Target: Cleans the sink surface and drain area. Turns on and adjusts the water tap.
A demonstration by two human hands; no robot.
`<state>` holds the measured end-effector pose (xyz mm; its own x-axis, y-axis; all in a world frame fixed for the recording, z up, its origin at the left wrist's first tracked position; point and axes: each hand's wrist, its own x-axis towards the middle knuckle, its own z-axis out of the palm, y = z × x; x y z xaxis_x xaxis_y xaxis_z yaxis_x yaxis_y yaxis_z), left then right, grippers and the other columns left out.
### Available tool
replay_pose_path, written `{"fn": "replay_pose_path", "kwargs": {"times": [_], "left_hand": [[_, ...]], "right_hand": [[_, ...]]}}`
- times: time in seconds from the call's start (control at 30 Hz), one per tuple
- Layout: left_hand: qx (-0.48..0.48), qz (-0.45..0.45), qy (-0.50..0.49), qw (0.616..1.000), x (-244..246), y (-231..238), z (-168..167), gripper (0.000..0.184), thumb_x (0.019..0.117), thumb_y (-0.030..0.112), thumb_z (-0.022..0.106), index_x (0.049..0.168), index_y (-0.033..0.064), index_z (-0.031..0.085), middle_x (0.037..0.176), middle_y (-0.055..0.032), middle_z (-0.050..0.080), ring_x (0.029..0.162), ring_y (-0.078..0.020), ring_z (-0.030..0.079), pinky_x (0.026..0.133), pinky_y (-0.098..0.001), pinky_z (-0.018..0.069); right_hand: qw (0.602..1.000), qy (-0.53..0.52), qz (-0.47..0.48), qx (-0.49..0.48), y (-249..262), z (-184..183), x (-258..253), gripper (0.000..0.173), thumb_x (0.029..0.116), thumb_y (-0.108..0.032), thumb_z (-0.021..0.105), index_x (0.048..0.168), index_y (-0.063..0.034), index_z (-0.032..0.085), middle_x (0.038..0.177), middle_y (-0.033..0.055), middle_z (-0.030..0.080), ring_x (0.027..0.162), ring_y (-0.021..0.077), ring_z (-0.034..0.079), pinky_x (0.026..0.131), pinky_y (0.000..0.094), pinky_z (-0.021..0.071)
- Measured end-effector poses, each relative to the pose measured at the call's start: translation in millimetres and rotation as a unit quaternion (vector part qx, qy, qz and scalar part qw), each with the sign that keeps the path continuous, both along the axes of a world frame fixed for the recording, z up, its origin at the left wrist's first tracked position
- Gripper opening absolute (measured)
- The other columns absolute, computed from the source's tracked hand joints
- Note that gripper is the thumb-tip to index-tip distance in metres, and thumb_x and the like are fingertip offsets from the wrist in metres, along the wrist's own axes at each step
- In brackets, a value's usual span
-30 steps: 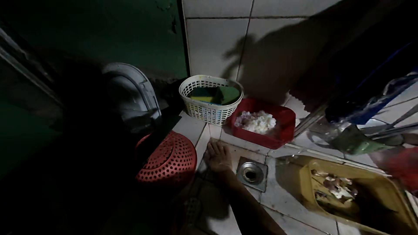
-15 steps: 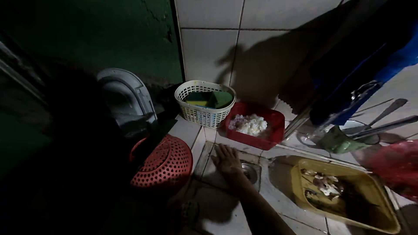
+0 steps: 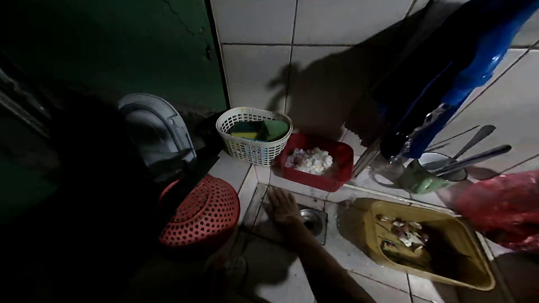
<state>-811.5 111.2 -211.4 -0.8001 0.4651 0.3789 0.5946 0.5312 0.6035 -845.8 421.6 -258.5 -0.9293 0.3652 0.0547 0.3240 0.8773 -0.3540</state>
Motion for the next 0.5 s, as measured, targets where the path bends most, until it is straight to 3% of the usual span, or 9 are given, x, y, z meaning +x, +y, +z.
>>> {"fn": "replay_pose_path", "kwargs": {"times": [0.1, 0.17, 0.23, 0.3, 0.4, 0.5], "left_hand": [[-0.019, 0.019, -0.073, 0.997, 9.1, 10.2, 32.0, 0.035, 0.1023, 0.011, 0.055, 0.134, -0.0026, 0.063, 0.125, -0.0200, 0.070, 0.107, -0.0206, 0.071, 0.093, -0.0304, 0.0571], [-0.016, 0.047, -0.098, 0.994, 14.7, 19.4, 49.7, 0.033, 0.1010, 0.008, 0.056, 0.131, -0.0040, 0.065, 0.124, -0.0223, 0.070, 0.108, -0.0259, 0.072, 0.093, -0.0344, 0.0570], [-0.038, 0.052, -0.061, 0.996, 12.6, 15.1, 42.1, 0.031, 0.1031, 0.015, 0.055, 0.129, 0.0028, 0.067, 0.115, -0.0164, 0.073, 0.097, -0.0201, 0.073, 0.086, -0.0298, 0.0579], [-0.055, 0.033, -0.052, 0.997, 11.9, 12.3, 43.9, 0.032, 0.1059, 0.019, 0.053, 0.130, 0.0033, 0.065, 0.110, -0.0160, 0.073, 0.090, -0.0196, 0.072, 0.082, -0.0303, 0.0583], [-0.036, 0.029, -0.050, 0.998, 9.4, 13.8, 35.2, 0.031, 0.1056, 0.017, 0.052, 0.131, 0.0033, 0.065, 0.114, -0.0158, 0.073, 0.094, -0.0180, 0.073, 0.083, -0.0277, 0.0586], [-0.023, 0.062, -0.061, 0.996, 13.8, 20.6, 37.0, 0.032, 0.1014, 0.009, 0.056, 0.130, -0.0013, 0.066, 0.113, -0.0202, 0.073, 0.091, -0.0227, 0.073, 0.081, -0.0310, 0.0590]], "right_hand": [[0.994, -0.031, -0.103, 0.022, 32.8, 4.8, 54.9, 0.057, 0.1093, -0.045, 0.034, 0.161, -0.0211, 0.037, 0.168, 0.0037, 0.033, 0.157, 0.0270, 0.023, 0.127, 0.0562, 0.0118], [0.979, -0.126, -0.161, -0.007, 33.9, 36.0, 88.3, 0.057, 0.1055, -0.026, 0.047, 0.161, -0.0164, 0.037, 0.167, 0.0100, 0.033, 0.156, 0.0323, 0.026, 0.124, 0.0601, 0.0176], [0.957, -0.207, -0.199, -0.031, 34.4, 78.3, 104.8, 0.050, 0.1057, -0.029, 0.050, 0.153, -0.0125, 0.048, 0.158, 0.0143, 0.046, 0.147, 0.0353, 0.041, 0.120, 0.0599, 0.0266], [0.962, -0.122, -0.237, -0.048, 51.1, 83.7, 116.3, 0.045, 0.1043, -0.032, 0.058, 0.141, -0.0060, 0.061, 0.144, 0.0240, 0.056, 0.136, 0.0434, 0.050, 0.112, 0.0624, 0.0373], [0.949, 0.006, -0.301, -0.098, 75.8, 47.9, 123.2, 0.047, 0.1032, -0.024, 0.061, 0.142, 0.0009, 0.055, 0.149, 0.0334, 0.045, 0.138, 0.0507, 0.046, 0.111, 0.0614, 0.0414], [0.968, -0.122, -0.213, -0.055, 55.2, 35.0, 127.2, 0.046, 0.1069, -0.020, 0.051, 0.149, -0.0018, 0.049, 0.160, 0.0304, 0.033, 0.149, 0.0494, 0.031, 0.118, 0.0589, 0.0344]]}}
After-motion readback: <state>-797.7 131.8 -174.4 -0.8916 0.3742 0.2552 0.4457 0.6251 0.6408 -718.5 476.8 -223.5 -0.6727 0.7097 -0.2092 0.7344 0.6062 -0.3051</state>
